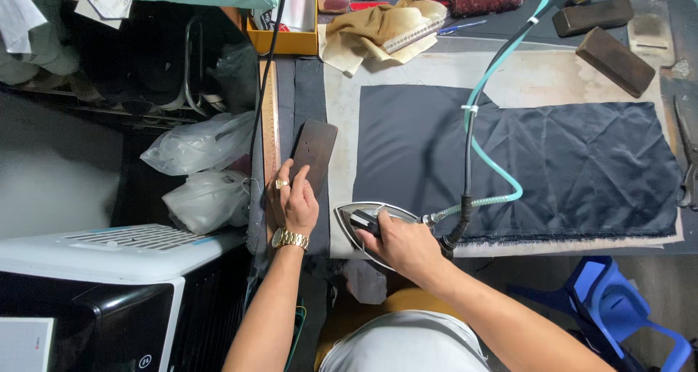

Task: The person irons a piece of dark fabric on a workbench, using a wooden block to press the seams flat and eventually placing white paper patterns onto the fabric.

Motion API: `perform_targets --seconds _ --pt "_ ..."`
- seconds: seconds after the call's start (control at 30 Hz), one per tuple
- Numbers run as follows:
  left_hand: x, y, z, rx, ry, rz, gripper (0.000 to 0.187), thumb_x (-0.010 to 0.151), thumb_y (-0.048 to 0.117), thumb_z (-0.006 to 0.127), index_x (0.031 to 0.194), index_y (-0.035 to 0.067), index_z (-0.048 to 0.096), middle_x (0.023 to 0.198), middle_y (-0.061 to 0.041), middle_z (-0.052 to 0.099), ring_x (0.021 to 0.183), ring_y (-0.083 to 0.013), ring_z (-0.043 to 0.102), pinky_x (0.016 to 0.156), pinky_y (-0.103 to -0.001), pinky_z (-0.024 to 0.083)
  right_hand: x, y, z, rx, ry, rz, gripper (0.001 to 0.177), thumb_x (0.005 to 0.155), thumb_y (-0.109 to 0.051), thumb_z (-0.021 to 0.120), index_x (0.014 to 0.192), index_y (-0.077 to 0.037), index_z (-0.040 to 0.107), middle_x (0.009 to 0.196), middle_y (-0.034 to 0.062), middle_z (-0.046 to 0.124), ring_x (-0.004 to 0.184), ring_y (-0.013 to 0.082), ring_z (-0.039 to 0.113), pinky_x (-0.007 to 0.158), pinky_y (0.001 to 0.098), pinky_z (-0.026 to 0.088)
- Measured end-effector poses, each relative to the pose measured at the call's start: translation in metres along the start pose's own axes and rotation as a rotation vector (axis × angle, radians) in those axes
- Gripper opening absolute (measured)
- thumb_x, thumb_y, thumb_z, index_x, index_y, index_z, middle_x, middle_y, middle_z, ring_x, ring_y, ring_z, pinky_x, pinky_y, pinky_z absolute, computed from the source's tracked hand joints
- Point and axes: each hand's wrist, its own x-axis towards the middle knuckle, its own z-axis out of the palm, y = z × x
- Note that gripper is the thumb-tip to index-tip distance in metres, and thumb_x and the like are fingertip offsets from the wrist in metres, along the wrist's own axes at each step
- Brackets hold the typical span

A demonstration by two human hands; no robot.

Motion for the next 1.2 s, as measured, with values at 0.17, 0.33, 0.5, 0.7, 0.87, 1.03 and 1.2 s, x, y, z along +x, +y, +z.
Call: perform_targets --seconds 0.17,0.33,0.5,0.7,0.87,1.03,1.2 --pt "-0.009 -0.007 0.011 -0.038 -0.016 -0.019 0.029 0.1 0.013 0.05 0.117 0.019 0.072 0.13 -0.011 0.064 0.117 -0.0327 0.063 0.099 -0.045 0.044 0.031 0.007 -0.008 -0.049 0.13 -0.013 0.056 0.105 -0.061 0.037 0.109 -0.009 0.056 0.089 0.0229 0.074 0.084 0.0445 0.076 0.078 0.0566 0.06" --pt "0.002 0.004 -0.002 0.066 0.024 0.012 0.027 0.098 0.014 0.053 0.115 0.021 0.073 0.127 -0.01 0.067 0.113 -0.0295 0.066 0.1 -0.044 0.047 0.105 0.02 -0.052 -0.074 0.325 0.042 0.064 0.104 -0.066 0.037 0.11 -0.006 0.059 0.083 0.0233 0.073 0.081 0.0465 0.075 0.074 0.0591 0.06" --pt "0.011 0.009 -0.008 0.091 0.015 0.037 0.026 0.097 0.014 0.054 0.112 0.018 0.074 0.125 -0.011 0.067 0.11 -0.031 0.067 0.095 -0.045 0.049 0.189 0.054 -0.091 -0.083 0.422 -0.002 0.064 0.107 -0.066 0.038 0.109 -0.006 0.058 0.088 0.0249 0.073 0.086 0.0499 0.074 0.076 0.0596 0.059" --pt "0.016 0.022 -0.013 0.13 -0.05 0.019 0.027 0.099 0.014 0.053 0.116 0.014 0.074 0.13 -0.014 0.066 0.111 -0.035 0.066 0.097 -0.047 0.049 0.245 0.085 -0.128 -0.08 0.415 -0.167 0.062 0.111 -0.061 0.04 0.115 -0.002 0.056 0.09 0.0283 0.072 0.082 0.0527 0.071 0.068 0.0619 0.056" --pt "0.022 0.033 -0.019 0.132 -0.138 -0.008 0.029 0.102 0.014 0.051 0.119 0.005 0.073 0.133 -0.022 0.064 0.114 -0.0419 0.067 0.093 -0.051 0.051 0.237 0.106 -0.129 -0.188 0.213 -0.385 0.063 0.114 -0.06 0.039 0.105 0.001 0.055 0.091 0.0305 0.07 0.078 0.0543 0.067 0.063 0.0615 0.053" --pt "0.018 0.034 -0.017 0.187 -0.125 0.029 0.034 0.102 0.021 0.05 0.119 0.006 0.075 0.134 -0.019 0.064 0.107 -0.04 0.068 0.09 -0.049 0.049 0.16 0.119 -0.108 -0.481 -0.024 -0.485 0.071 0.104 -0.077 0.04 0.118 -0.01 0.058 0.063 0.0107 0.069 0.053 0.0362 0.071 0.046 0.0505 0.061" --pt "0.007 0.015 -0.004 0.176 -0.053 0.096 0.032 0.092 0.028 0.065 0.119 0.012 0.074 0.131 -0.013 0.065 0.119 -0.0294 0.065 0.101 -0.041 0.044 0.057 0.145 -0.082 -0.377 -0.144 -0.592 0.062 0.098 -0.072 0.04 0.102 -0.015 0.061 0.084 0.0176 0.076 0.075 0.0393 0.077 0.073 0.0512 0.063"
